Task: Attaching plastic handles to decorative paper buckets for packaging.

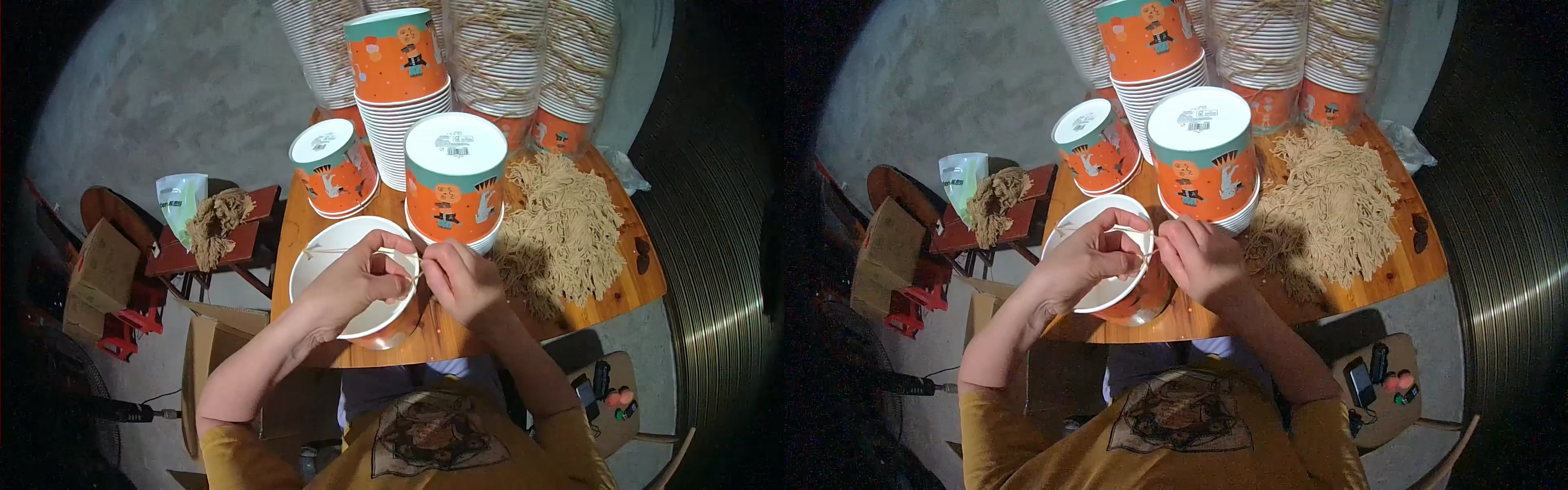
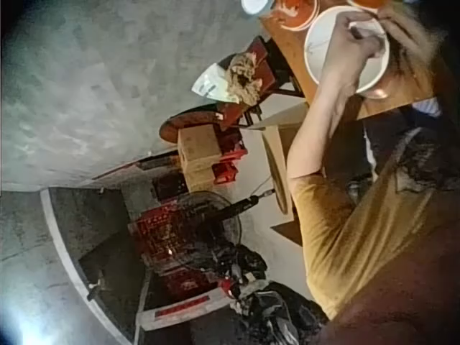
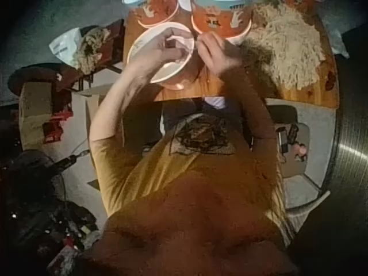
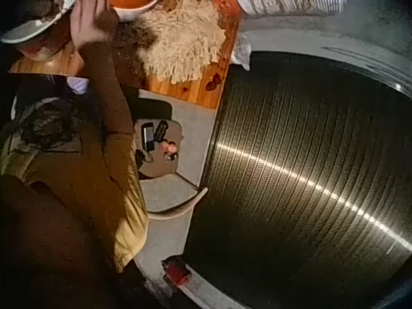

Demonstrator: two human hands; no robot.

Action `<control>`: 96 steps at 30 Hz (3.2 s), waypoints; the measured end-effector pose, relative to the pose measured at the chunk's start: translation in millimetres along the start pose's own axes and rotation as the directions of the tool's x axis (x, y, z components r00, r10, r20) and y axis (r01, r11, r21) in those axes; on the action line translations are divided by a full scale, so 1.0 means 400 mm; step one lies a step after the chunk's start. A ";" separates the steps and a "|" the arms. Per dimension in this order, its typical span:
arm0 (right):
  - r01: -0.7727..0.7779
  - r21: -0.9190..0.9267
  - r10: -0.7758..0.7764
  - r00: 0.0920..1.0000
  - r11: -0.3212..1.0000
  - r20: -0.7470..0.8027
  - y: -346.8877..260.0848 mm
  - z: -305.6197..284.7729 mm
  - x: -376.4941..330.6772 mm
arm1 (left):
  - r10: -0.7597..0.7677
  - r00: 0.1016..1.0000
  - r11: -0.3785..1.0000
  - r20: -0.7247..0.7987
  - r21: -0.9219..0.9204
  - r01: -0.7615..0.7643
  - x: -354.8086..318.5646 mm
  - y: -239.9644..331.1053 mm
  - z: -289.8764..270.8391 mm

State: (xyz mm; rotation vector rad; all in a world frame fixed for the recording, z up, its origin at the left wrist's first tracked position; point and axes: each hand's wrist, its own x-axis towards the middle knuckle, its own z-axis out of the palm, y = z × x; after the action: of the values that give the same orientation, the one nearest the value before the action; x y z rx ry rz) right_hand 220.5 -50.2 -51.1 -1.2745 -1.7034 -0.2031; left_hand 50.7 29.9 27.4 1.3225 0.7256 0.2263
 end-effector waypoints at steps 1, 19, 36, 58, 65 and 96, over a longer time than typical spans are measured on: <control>0.022 -0.087 -0.020 1.000 0.996 0.022 -0.001 -0.003 0.002 | 0.038 0.999 0.997 -0.023 0.074 -0.036 0.000 -0.001 0.003; -0.343 0.424 0.299 0.939 0.838 0.168 -0.060 0.006 -0.024 | 0.260 0.966 0.922 0.007 0.295 -0.250 -0.007 -0.046 0.001; -0.497 0.482 0.456 0.865 0.721 0.209 -0.078 -0.015 -0.018 | 0.475 0.874 0.755 0.104 0.462 -0.465 -0.006 -0.068 0.023; -0.603 0.652 0.640 0.734 0.459 0.229 -0.098 0.014 -0.075 | 0.770 0.636 0.241 0.056 0.897 -0.370 -0.082 -0.100 0.075; -0.675 0.684 0.671 0.645 0.275 0.367 -0.121 -0.016 -0.052 | 0.664 0.745 0.522 -0.067 0.755 -0.397 -0.074 -0.114 0.083; -0.574 0.675 0.671 0.725 0.464 0.156 -0.119 0.040 -0.094 | 0.434 0.882 0.852 -0.182 0.402 -0.336 -0.041 -0.110 0.070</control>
State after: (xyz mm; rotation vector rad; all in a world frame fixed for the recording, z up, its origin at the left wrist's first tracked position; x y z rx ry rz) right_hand 172.1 -85.5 -69.6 -1.1640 -0.9073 0.7342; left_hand 44.3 -12.9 -5.9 1.8152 0.7403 0.6344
